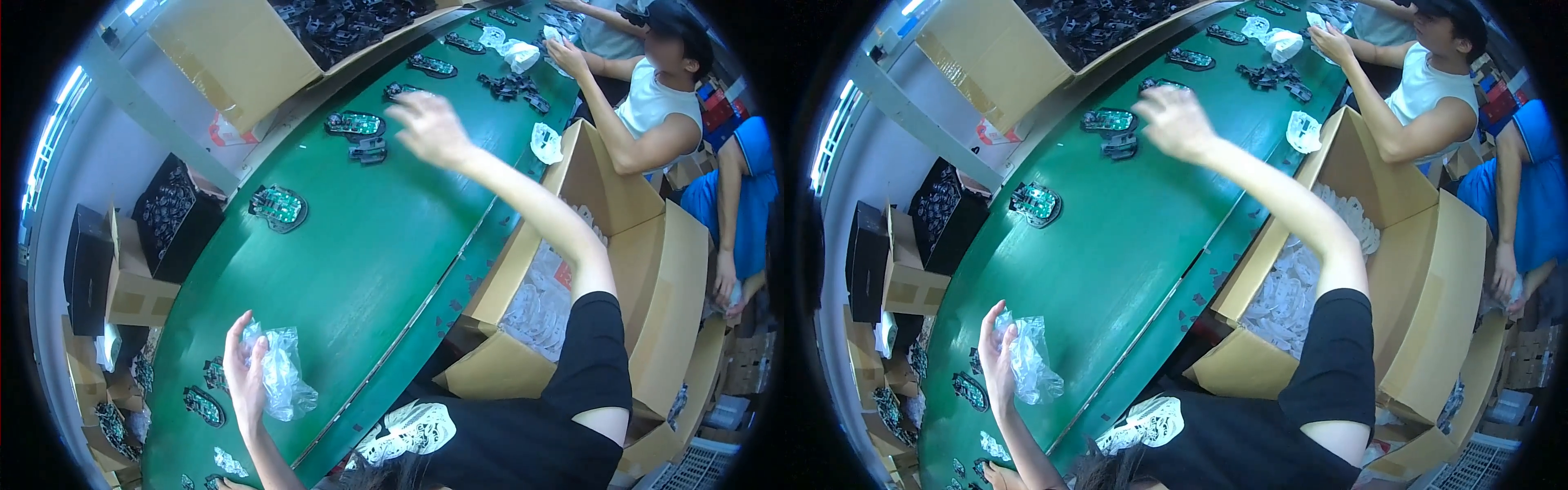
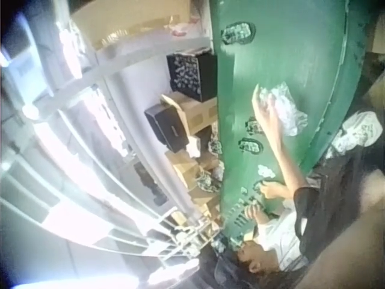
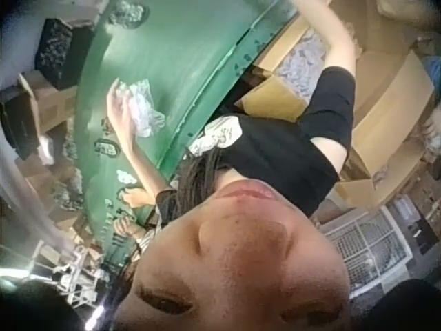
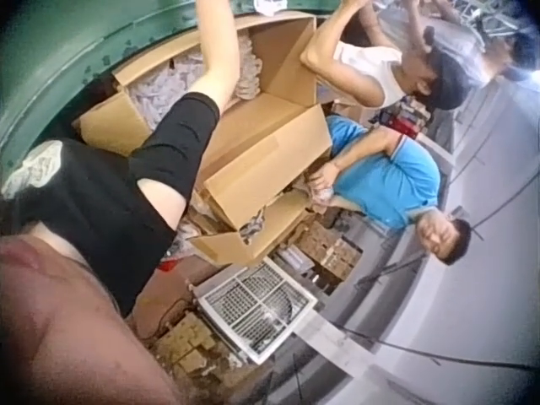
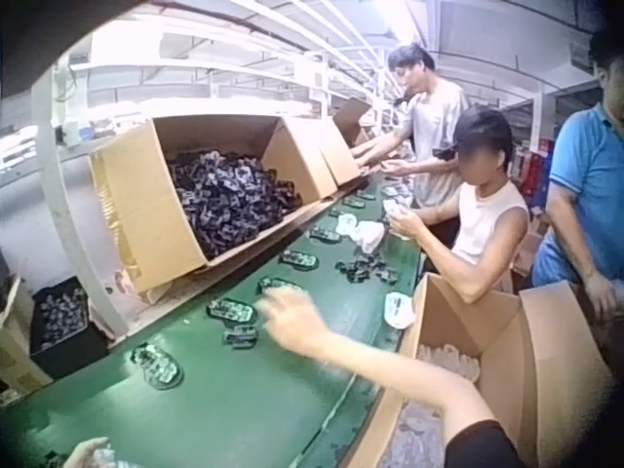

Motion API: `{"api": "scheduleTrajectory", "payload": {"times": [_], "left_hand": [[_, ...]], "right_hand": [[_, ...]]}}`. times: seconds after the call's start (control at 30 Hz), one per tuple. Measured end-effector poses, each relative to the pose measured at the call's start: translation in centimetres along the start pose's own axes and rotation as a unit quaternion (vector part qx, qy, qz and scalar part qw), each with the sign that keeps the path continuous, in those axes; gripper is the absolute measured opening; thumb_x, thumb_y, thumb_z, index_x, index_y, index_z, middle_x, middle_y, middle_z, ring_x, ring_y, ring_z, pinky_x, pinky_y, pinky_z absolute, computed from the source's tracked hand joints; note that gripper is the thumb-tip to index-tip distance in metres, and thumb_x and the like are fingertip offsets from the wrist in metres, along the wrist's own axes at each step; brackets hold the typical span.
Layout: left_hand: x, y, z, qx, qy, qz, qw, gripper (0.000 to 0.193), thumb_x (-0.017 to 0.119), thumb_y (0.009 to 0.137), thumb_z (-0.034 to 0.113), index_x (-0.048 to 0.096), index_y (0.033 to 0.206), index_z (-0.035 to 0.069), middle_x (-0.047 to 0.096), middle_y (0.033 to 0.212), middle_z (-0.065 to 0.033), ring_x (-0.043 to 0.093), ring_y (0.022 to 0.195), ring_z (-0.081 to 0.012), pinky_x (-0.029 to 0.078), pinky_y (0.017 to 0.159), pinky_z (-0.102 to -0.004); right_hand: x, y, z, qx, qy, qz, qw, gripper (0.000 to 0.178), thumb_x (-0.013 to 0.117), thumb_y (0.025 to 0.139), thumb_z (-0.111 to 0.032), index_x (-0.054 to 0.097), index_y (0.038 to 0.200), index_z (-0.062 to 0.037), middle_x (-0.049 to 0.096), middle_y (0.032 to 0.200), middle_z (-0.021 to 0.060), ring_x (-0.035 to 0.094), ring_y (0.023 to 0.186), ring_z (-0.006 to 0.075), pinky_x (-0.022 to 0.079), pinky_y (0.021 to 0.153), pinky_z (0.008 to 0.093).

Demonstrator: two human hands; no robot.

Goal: The person installs scroll wheels into computer mouse circuit boards on an assembly line. They unwrap additional scroll wheels from plastic bags, place them onto the conveyor belt, and install them into other mouse assemblies by hand.

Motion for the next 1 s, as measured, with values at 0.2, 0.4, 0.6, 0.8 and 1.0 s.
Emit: {"api": "scheduleTrajectory", "payload": {"times": [0.2, 0.4, 0.6, 0.8, 1.0], "left_hand": [[2.2, 0.1, 0.3, -0.005, 0.007, -0.039, 0.999, 0.046, 0.063, 0.099, 0.008, 0.052, 0.144, 0.005, 0.058, 0.085, 0.0040, 0.052, 0.080, -0.0035, 0.043, 0.071, -0.0204], [0.7, -0.7, -1.6, -0.038, -0.028, -0.036, 0.998, 0.046, 0.062, 0.096, 0.003, 0.052, 0.142, 0.001, 0.058, 0.138, -0.0069, 0.062, 0.103, -0.0116, 0.051, 0.092, -0.0286], [5.2, 1.2, -0.9, 0.005, -0.234, -0.052, 0.971, 0.046, 0.056, 0.104, 0.016, 0.046, 0.147, 0.002, 0.061, 0.121, -0.0077, 0.059, 0.101, -0.0096, 0.051, 0.086, -0.0260], [5.7, -0.4, -0.2, 0.007, -0.356, 0.031, 0.934, 0.058, 0.065, 0.097, 0.010, 0.040, 0.149, 0.001, 0.059, 0.128, -0.0102, 0.060, 0.114, -0.0141, 0.053, 0.094, -0.0281], [4.8, -2.2, 0.4, 0.114, -0.421, 0.075, 0.897, 0.060, 0.068, 0.094, 0.008, 0.040, 0.147, 0.001, 0.058, 0.130, -0.0103, 0.061, 0.114, -0.0164, 0.055, 0.097, -0.0313]], "right_hand": [[2.7, -2.1, -8.1, -0.188, 0.090, -0.106, 0.972, 0.041, 0.059, 0.097, -0.042, 0.061, 0.132, -0.0209, 0.056, 0.138, 0.0125, 0.051, 0.128, 0.0349, 0.044, 0.105, 0.0489], [2.7, -5.4, -1.4, -0.121, 0.077, -0.180, 0.973, 0.039, 0.061, 0.095, -0.027, 0.064, 0.128, -0.0070, 0.063, 0.130, 0.0153, 0.058, 0.124, 0.0318, 0.045, 0.109, 0.0425], [-3.4, -8.9, 14.9, 0.072, -0.122, -0.101, 0.985, 0.039, 0.066, 0.092, -0.016, 0.063, 0.129, -0.0048, 0.067, 0.124, 0.0161, 0.061, 0.116, 0.0365, 0.047, 0.104, 0.0447], [-8.0, -3.4, -8.9, 0.104, 0.367, -0.161, 0.910, 0.037, 0.069, 0.095, -0.019, 0.064, 0.129, -0.0058, 0.068, 0.122, 0.0131, 0.067, 0.109, 0.0264, 0.054, 0.090, 0.0362], [-11.1, -4.0, -19.4, 0.116, 0.557, -0.334, 0.752, 0.035, 0.074, 0.087, -0.008, 0.064, 0.120, -0.0023, 0.065, 0.114, 0.0067, 0.065, 0.107, 0.0163, 0.055, 0.086, 0.0308]]}}
Point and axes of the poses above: each hand's wrist, its own y-axis towards the middle knuckle, its own x-axis out of the palm, z = x × y, the point moved 7 cm from there along y, towards the middle knuckle
